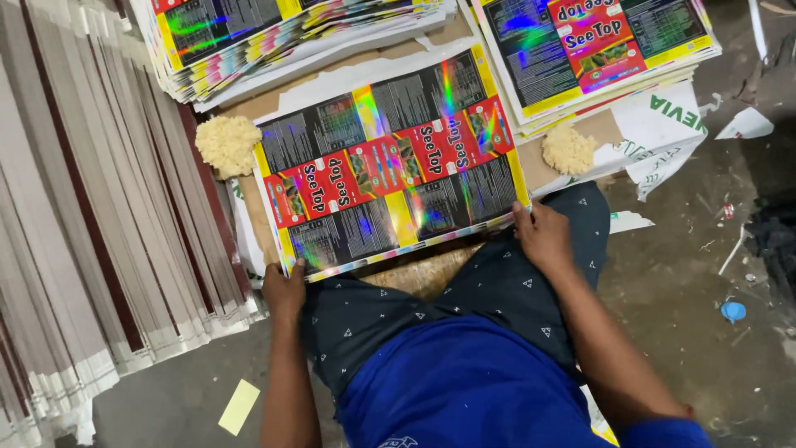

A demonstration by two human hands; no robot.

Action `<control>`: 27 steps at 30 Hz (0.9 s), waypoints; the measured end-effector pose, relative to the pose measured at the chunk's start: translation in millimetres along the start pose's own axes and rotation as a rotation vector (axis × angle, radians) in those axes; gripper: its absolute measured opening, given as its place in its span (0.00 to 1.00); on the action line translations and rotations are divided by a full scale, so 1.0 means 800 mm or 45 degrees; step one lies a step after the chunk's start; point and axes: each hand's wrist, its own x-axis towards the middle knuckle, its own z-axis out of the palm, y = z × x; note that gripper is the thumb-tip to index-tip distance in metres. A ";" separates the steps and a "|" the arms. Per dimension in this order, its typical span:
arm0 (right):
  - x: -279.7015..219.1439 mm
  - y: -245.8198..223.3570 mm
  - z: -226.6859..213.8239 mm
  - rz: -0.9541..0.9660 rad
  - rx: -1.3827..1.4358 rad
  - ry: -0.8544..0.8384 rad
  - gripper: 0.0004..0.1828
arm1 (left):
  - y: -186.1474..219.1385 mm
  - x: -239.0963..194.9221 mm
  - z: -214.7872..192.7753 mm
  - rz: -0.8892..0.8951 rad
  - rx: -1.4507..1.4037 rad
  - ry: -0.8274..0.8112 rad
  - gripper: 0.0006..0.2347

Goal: Sorting and counting stacks of printed holographic labels at a workbench in a print shop.

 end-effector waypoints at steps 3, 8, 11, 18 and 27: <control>-0.011 0.007 -0.001 -0.043 -0.043 0.025 0.22 | -0.005 -0.005 -0.010 -0.020 0.044 -0.033 0.21; -0.013 0.000 -0.008 0.087 -0.109 -0.034 0.26 | 0.020 -0.025 -0.035 -0.119 0.205 -0.200 0.22; -0.008 0.015 -0.011 -0.009 -0.296 -0.006 0.29 | 0.119 -0.041 -0.061 0.130 0.474 -0.026 0.23; -0.011 0.004 -0.015 -0.180 -0.458 0.002 0.28 | 0.293 -0.003 0.074 0.597 -0.093 -0.217 0.16; -0.012 -0.050 -0.024 -0.130 -0.715 -0.014 0.32 | 0.378 0.088 0.274 0.512 -0.209 -0.514 0.14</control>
